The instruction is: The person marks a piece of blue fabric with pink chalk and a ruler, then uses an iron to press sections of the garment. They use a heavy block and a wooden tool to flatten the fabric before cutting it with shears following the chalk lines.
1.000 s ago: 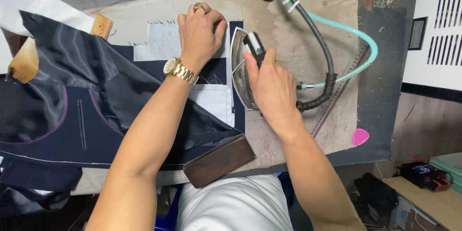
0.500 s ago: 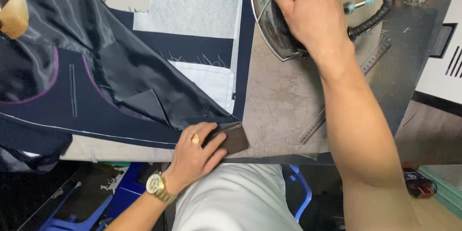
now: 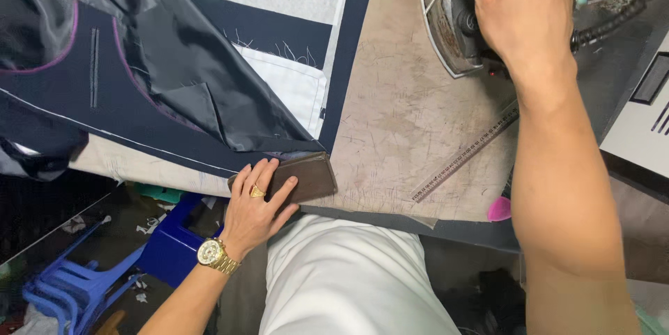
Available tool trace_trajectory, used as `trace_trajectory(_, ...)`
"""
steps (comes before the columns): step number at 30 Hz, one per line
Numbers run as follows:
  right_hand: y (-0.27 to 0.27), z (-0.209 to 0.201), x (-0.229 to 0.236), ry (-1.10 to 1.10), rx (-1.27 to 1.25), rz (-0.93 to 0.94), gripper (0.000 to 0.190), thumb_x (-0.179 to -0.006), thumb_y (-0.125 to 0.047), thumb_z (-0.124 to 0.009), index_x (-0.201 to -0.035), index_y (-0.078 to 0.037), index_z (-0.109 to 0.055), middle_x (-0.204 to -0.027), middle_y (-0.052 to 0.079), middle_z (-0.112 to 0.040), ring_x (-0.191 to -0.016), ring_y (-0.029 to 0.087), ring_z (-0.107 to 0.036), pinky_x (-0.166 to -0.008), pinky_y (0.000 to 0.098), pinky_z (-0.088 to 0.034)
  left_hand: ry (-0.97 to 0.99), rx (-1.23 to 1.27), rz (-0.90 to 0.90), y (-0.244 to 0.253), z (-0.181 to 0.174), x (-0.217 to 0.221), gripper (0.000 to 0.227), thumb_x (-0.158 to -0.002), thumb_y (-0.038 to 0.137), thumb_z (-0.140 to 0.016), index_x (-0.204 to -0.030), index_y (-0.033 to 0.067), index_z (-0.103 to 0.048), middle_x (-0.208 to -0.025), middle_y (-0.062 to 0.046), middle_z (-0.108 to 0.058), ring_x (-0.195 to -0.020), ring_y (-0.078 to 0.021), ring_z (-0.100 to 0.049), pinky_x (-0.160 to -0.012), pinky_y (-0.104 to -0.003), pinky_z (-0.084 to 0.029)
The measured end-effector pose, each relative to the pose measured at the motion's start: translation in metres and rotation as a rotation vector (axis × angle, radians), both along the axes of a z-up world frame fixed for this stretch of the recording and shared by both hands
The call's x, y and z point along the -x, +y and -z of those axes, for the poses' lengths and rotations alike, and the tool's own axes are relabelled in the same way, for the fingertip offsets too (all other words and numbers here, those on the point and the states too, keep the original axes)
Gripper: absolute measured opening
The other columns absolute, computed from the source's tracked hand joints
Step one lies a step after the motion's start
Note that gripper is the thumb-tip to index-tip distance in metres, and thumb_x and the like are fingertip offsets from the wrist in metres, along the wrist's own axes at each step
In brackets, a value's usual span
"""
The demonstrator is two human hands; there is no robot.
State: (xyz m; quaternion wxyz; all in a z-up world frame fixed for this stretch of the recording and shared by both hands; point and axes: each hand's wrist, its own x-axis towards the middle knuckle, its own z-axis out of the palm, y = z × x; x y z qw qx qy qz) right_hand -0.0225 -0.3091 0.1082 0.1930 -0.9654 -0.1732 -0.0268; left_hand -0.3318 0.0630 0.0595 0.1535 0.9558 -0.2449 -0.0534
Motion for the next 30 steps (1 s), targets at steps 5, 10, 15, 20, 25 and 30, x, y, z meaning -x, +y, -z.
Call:
trace_trajectory(5,0.004,-0.009,0.033,0.281,0.061,0.202,0.045,-0.121,-0.038,-0.056,-0.137,0.004,-0.054,-0.089,0.038,-0.068,-0.077,0.067,-0.057,-0.060,0.0663,-0.040,-0.107,0.268,-0.083,-0.018,-0.017,-0.062,0.016,-0.098,0.015,-0.065,-0.112,0.0082,-0.068,-0.126,-0.017,-0.067,-0.116,-0.0355,-0.065,-0.107,-0.052,-0.037)
trace_trajectory(10,0.020,-0.017,0.070,0.431,-0.019,0.311,0.049,-0.120,-0.046,-0.054,-0.118,0.003,-0.057,-0.088,0.025,-0.069,-0.076,0.054,-0.063,-0.060,0.0592,-0.043,-0.234,0.191,0.269,-0.043,0.009,-0.138,0.025,-0.095,-0.003,-0.054,-0.111,0.0117,-0.067,-0.117,-0.009,-0.066,-0.103,-0.0270,-0.065,-0.092,-0.044,-0.048)
trace_trajectory(15,0.046,-0.027,0.112,0.565,-0.120,0.444,0.046,-0.113,-0.049,-0.051,-0.113,-0.003,-0.057,-0.088,0.018,-0.069,-0.080,0.044,-0.067,-0.063,0.0545,-0.046,0.175,0.145,-0.198,-0.053,0.021,-0.148,0.027,-0.095,0.030,-0.062,-0.076,0.0137,-0.070,-0.074,-0.002,-0.065,-0.077,-0.0299,-0.059,-0.070,-0.047,-0.035)
trace_trajectory(20,0.069,-0.037,0.145,0.654,-0.266,0.620,0.045,-0.108,-0.049,-0.060,-0.115,-0.004,-0.064,-0.083,0.035,-0.067,-0.092,0.059,-0.066,-0.070,0.0630,-0.044,0.294,0.179,-0.210,-0.061,0.017,-0.151,0.027,-0.093,0.035,-0.073,-0.075,0.0147,-0.074,-0.069,-0.002,-0.060,-0.077,-0.0223,-0.056,-0.074,-0.039,-0.033)
trace_trajectory(25,0.081,-0.034,0.169,0.671,-0.256,0.654,0.046,-0.106,-0.054,-0.059,-0.116,-0.010,-0.063,-0.082,0.034,-0.067,-0.089,0.058,-0.067,-0.073,0.0614,-0.048,0.286,0.229,-0.220,-0.059,0.025,-0.151,0.022,-0.091,0.027,-0.076,-0.073,0.0151,-0.072,-0.063,0.002,-0.055,-0.075,-0.0205,-0.053,-0.075,-0.038,-0.031)
trace_trajectory(30,0.092,-0.030,0.191,0.712,-0.234,0.643,0.047,-0.102,-0.057,-0.060,-0.113,-0.011,-0.061,-0.075,0.030,-0.067,-0.085,0.054,-0.070,-0.071,0.0598,-0.051,0.267,0.227,-0.212,-0.058,0.031,-0.151,0.020,-0.088,0.025,-0.077,-0.072,0.0150,-0.070,-0.063,0.000,-0.056,-0.075,-0.0220,-0.057,-0.076,-0.039,-0.031)
